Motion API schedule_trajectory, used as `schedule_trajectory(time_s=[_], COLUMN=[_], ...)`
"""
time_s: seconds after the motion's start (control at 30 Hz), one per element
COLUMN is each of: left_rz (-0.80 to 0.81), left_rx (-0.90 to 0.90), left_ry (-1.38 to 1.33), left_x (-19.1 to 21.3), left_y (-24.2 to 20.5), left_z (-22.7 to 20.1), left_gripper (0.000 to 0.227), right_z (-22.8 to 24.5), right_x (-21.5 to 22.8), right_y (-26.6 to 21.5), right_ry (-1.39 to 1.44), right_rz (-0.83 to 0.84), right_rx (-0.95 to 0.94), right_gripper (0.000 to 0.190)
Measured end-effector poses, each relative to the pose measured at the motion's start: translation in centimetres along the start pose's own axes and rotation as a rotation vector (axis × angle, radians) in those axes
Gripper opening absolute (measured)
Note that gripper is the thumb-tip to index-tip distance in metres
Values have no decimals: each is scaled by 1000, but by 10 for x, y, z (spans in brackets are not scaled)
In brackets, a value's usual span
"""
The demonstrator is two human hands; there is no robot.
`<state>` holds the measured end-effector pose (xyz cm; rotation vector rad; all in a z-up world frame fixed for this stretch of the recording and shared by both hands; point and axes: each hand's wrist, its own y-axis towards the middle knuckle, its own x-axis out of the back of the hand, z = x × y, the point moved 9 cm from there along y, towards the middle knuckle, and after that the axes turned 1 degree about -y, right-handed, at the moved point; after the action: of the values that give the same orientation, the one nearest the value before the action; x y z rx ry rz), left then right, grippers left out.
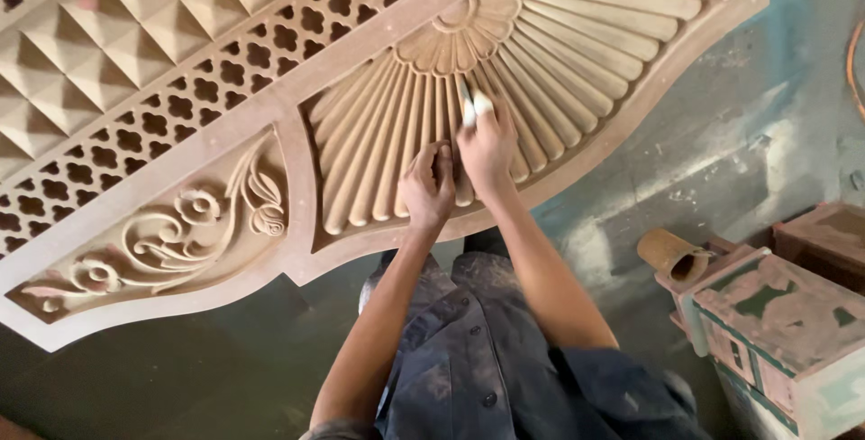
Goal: The person sands a large carved wooden panel with a sanding block, focusing on the central fan-shaped relief and surrounding lattice patterns. The person uses both hands to apply pressure and smooth the surface.
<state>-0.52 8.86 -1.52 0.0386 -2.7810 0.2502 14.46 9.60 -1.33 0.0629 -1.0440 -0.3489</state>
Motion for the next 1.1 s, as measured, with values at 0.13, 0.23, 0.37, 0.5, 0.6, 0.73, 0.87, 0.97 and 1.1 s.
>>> schedule_trajectory(time_s=[0.13,0.23,0.37,0.5,0.6,0.73,0.87,0.97,1.1], left_rz=[5,20,-7,18,2,-3,-34,-36,-54], left_rx=[71,70,-16,-43,12,-11,-60,-61,-81], left_ry=[30,56,24,39,62,23,36,47,26], left_x=[-2,-2,2,-5,1,-2,0,0,4], left_y=[-5,0,-3,-5,-1,-5,-5,-10,-4], left_z=[5,7,2,-1,7,8,4,4,4], left_gripper=[19,19,18,17,18,19,18,18,19], right_z=[4,9,8,-6,0,1,7,7,13], right_x=[12,28,2,-12,4,12,-5,5,24], right_y=[-12,-26,-13,2,-20,-22,20,14,-3], right_ry=[55,36,99,12,69,63,82,130,119], right_rz=[70,46,94,94,96,128,62,25,-39], right_rx=[8,-3,40,19,-1,-30,19,-4,-8], right_gripper=[42,40,39,26,34,39,30,33,39])
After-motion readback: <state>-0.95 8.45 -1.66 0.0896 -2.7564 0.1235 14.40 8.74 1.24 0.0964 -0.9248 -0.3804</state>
